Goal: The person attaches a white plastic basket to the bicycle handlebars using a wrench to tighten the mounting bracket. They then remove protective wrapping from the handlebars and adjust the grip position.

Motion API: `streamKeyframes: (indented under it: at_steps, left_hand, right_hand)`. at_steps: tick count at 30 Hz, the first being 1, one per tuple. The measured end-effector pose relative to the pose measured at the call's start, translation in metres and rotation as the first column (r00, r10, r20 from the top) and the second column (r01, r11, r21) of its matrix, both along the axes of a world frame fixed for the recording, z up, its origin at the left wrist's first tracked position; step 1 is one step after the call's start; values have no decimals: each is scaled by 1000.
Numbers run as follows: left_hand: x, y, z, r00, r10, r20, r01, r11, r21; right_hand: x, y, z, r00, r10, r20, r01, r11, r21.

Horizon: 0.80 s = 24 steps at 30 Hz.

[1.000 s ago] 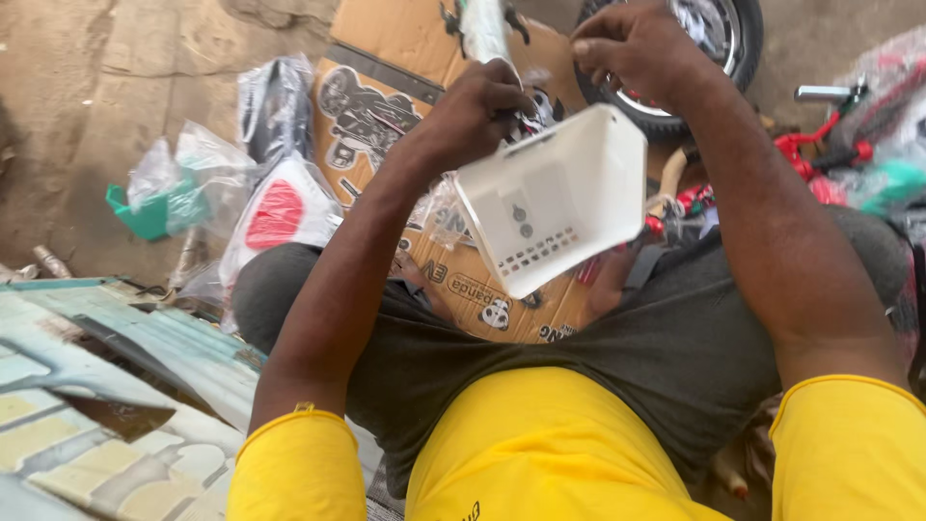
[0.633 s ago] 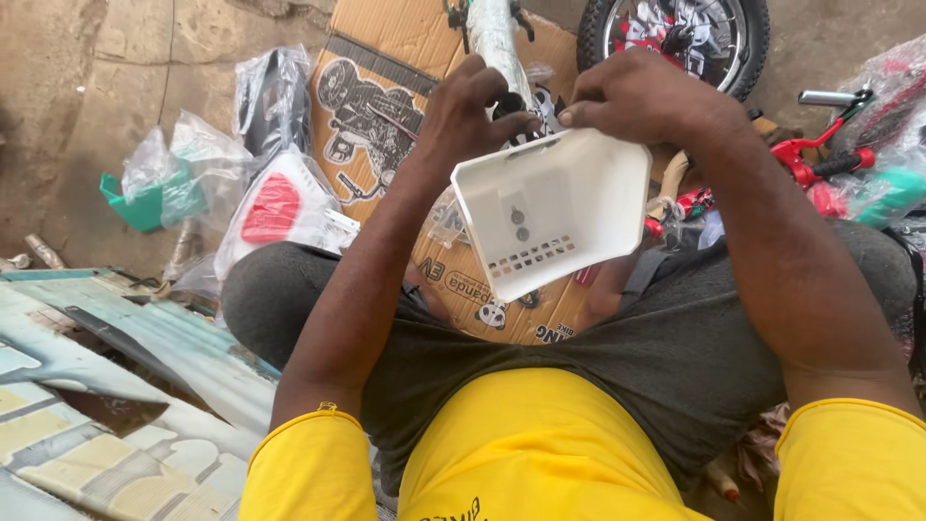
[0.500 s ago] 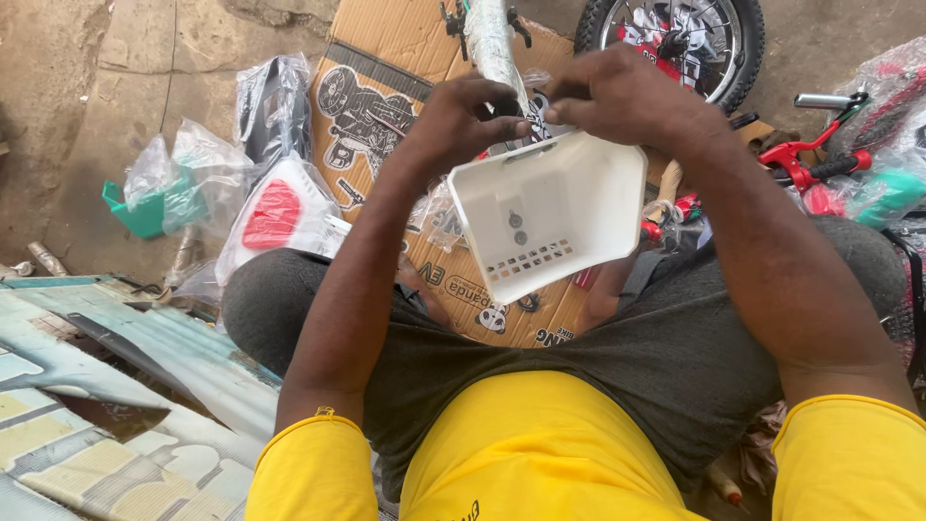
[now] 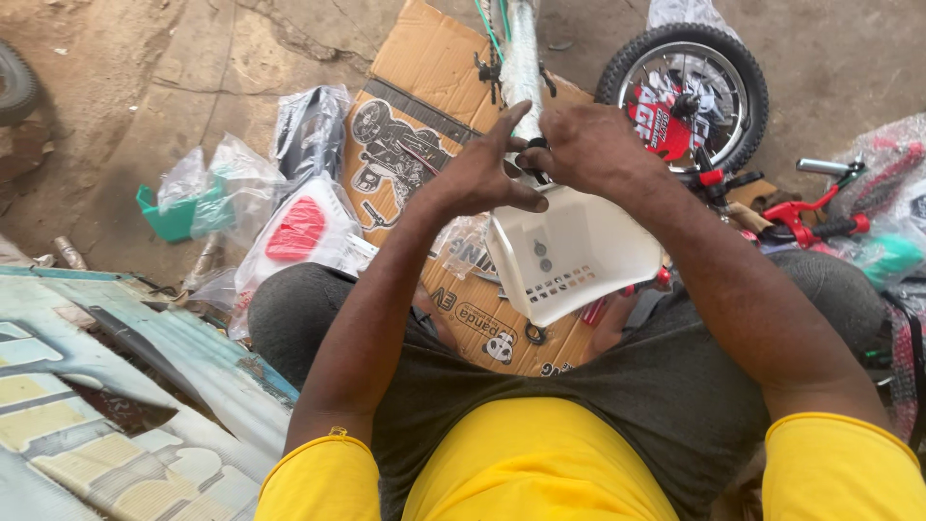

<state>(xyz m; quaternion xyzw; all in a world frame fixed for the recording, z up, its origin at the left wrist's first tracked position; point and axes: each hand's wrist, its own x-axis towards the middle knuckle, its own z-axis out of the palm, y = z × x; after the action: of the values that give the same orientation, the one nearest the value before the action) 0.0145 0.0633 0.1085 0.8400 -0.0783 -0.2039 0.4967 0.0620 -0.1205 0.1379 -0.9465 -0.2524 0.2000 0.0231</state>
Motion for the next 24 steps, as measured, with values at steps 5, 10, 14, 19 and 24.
streamKeyframes:
  at_steps: [5, 10, 14, 19, 24]
  left_hand:
    - [0, 4, -9, 999, 23, -40, -26, 996, -85]
    - [2, 5, -21, 985, 6, -174, -61, 948, -312]
    - [0, 7, -24, 968, -20, -249, -72, 932, -355]
    - [0, 4, -26, 973, -43, -225, -28, 952, -306]
    - [-9, 17, -30, 976, -29, -216, -53, 929, -365]
  right_hand:
    - [3, -5, -11, 996, 35, 84, -53, 971, 231]
    - [1, -12, -27, 992, 127, 25, -127, 911, 391]
    - [-6, 8, -30, 988, -110, -108, 120, 988, 94]
    - [-3, 7, -20, 997, -48, -65, 56, 988, 144]
    - [-13, 6, -15, 995, 42, -95, -16, 965, 261]
